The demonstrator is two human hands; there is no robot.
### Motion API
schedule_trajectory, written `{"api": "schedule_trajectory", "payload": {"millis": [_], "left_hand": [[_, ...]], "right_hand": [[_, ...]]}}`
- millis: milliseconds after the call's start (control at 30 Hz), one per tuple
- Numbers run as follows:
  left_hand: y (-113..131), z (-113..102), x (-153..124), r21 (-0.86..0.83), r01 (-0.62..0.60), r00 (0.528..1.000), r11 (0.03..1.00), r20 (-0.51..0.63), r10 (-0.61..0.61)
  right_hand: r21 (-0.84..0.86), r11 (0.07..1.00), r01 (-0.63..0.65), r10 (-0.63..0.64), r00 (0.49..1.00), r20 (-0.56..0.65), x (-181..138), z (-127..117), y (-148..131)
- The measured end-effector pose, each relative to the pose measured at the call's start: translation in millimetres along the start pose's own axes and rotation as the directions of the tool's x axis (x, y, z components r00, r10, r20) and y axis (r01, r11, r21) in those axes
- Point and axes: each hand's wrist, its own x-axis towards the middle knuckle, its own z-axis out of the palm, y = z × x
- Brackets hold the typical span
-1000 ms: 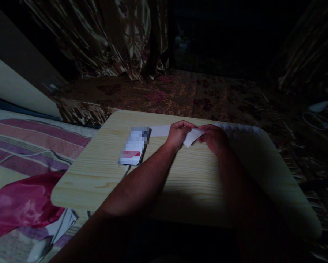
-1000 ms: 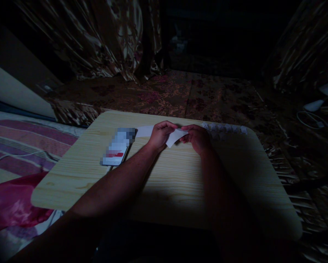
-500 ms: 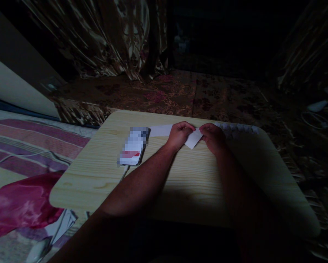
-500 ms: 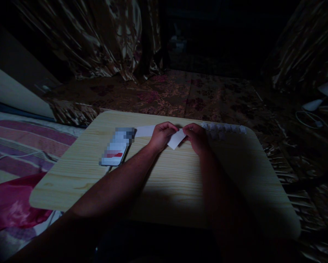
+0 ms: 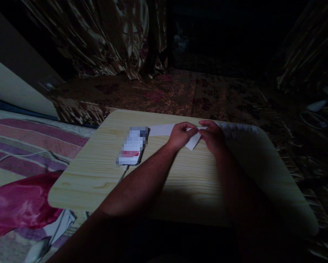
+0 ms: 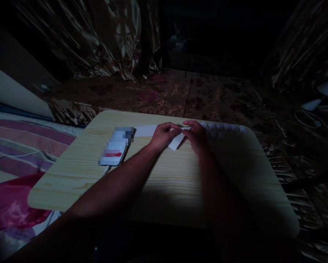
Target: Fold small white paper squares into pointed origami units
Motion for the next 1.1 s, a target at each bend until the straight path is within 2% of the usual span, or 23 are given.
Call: {"api": "schedule_trajectory", "payload": {"millis": [100, 200, 367, 567, 700, 933, 1100], "left_hand": [[-3.2, 0.1, 1.1, -0.031, 0.022, 1.000, 0.999, -0.011, -0.022], [-4.6, 0.3, 2.9, -0.135, 0.045, 0.997, 0.990, -0.054, -0.053], [-3.6, 0.5, 5.8, -0.268, 0.030, 0.990, 0.963, -0.127, -0.066], [-2.7, 1.9, 4.9, -0.245, 0.041, 0.996, 0.969, -0.071, -0.060], [1.0, 3.1, 1.7, -0.226, 0.057, 0.998, 0.972, -0.019, -0.063], [-0.5, 2.4, 2.2, -0.208, 0.053, 0.997, 0.977, -0.045, -0.063], [-1.9, 2.5, 2.6, -0.151, 0.058, 0.996, 0.987, -0.056, -0.067]], "right_hand": [[0.003, 1.000, -0.001, 0.001, 1.000, 0.005, 0.4, -0.8, 1.3], [0.004, 1.000, -0.008, 0.008, 1.000, 0.028, 0.5, -1.1, 2.4], [-0.150, 0.989, -0.003, 0.015, 0.996, 0.082, 1.7, -2.0, 8.7], [-0.239, 0.970, 0.040, -0.046, 0.999, -0.022, 1.3, -2.9, 10.5], [-0.347, 0.937, 0.048, -0.046, 0.999, 0.012, -3.4, -1.5, 3.4], [-0.310, 0.950, 0.035, -0.019, 0.998, 0.054, -4.9, 0.5, 3.0], [-0.373, 0.927, 0.040, -0.022, 0.998, 0.053, -5.8, 1.0, 0.7]]}}
